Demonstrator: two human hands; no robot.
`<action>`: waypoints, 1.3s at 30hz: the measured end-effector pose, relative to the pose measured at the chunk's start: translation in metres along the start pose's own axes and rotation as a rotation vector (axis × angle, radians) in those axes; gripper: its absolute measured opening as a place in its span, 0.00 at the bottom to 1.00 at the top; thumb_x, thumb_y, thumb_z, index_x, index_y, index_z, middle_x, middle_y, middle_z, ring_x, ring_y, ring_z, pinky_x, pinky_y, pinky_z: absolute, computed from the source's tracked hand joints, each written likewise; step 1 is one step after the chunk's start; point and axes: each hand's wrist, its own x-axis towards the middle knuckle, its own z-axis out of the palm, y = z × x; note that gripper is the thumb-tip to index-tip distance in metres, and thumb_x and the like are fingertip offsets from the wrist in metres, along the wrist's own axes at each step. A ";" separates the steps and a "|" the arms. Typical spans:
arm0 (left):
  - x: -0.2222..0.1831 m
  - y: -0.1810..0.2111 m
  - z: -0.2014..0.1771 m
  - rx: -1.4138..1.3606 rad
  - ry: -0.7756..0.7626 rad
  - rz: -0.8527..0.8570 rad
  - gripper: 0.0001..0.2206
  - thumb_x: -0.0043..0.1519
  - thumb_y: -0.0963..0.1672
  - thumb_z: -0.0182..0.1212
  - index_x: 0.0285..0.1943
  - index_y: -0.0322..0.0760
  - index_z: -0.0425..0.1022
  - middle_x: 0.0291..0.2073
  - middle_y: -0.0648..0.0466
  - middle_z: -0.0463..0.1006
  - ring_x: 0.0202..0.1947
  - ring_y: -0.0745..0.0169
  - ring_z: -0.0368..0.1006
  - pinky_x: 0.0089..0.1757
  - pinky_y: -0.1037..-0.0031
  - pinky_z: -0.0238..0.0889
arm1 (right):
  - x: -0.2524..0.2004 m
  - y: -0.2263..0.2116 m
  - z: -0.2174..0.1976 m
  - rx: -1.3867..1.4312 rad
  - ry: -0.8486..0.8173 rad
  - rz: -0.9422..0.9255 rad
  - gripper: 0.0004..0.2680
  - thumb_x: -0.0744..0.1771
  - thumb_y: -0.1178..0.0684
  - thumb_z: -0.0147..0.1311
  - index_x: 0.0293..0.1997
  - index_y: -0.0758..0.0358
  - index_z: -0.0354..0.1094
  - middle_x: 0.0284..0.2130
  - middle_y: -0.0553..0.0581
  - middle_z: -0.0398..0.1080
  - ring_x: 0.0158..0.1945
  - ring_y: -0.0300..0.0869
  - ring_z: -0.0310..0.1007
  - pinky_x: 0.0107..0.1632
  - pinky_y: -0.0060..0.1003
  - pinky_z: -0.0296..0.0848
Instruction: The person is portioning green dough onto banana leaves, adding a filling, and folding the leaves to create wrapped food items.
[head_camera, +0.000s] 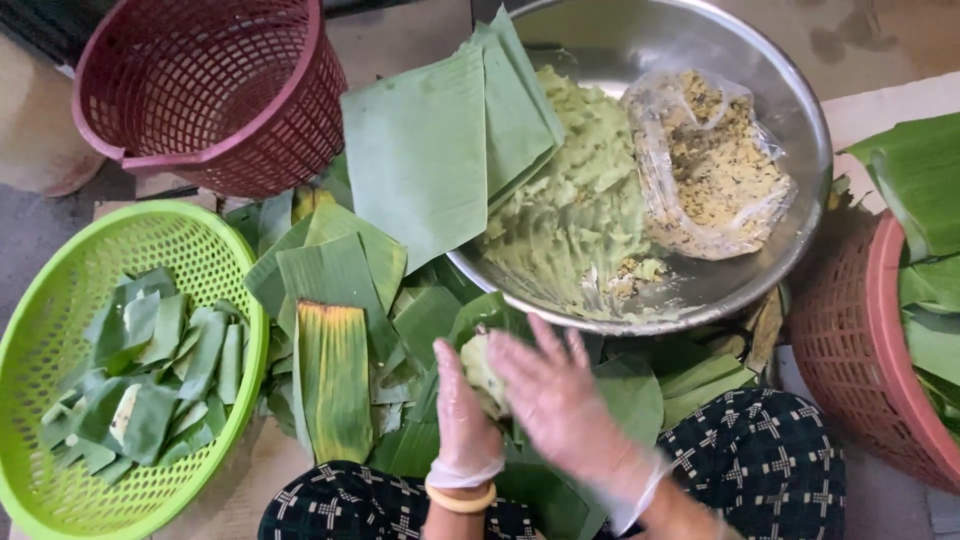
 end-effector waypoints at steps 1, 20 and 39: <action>0.004 -0.005 -0.005 0.078 -0.006 -0.003 0.29 0.63 0.61 0.43 0.38 0.35 0.76 0.45 0.47 0.78 0.49 0.53 0.73 0.56 0.53 0.61 | -0.003 -0.011 0.006 -0.352 0.041 -0.093 0.21 0.67 0.51 0.47 0.70 0.46 0.54 0.73 0.44 0.48 0.76 0.55 0.28 0.70 0.70 0.31; -0.014 -0.011 -0.010 0.227 -0.118 -0.040 0.25 0.67 0.52 0.44 0.57 0.27 0.76 0.52 0.44 0.79 0.50 0.57 0.73 0.53 0.67 0.65 | 0.009 -0.014 -0.050 0.039 -0.016 0.005 0.14 0.63 0.57 0.57 0.54 0.61 0.73 0.56 0.56 0.68 0.54 0.44 0.72 0.54 0.34 0.74; -0.017 0.009 -0.013 -0.031 -0.275 -0.073 0.26 0.64 0.49 0.55 0.70 0.32 0.67 0.62 0.47 0.73 0.59 0.56 0.68 0.59 0.64 0.58 | 0.021 0.022 -0.047 1.104 -0.182 0.776 0.42 0.51 0.30 0.59 0.72 0.56 0.53 0.66 0.61 0.65 0.61 0.51 0.69 0.53 0.43 0.74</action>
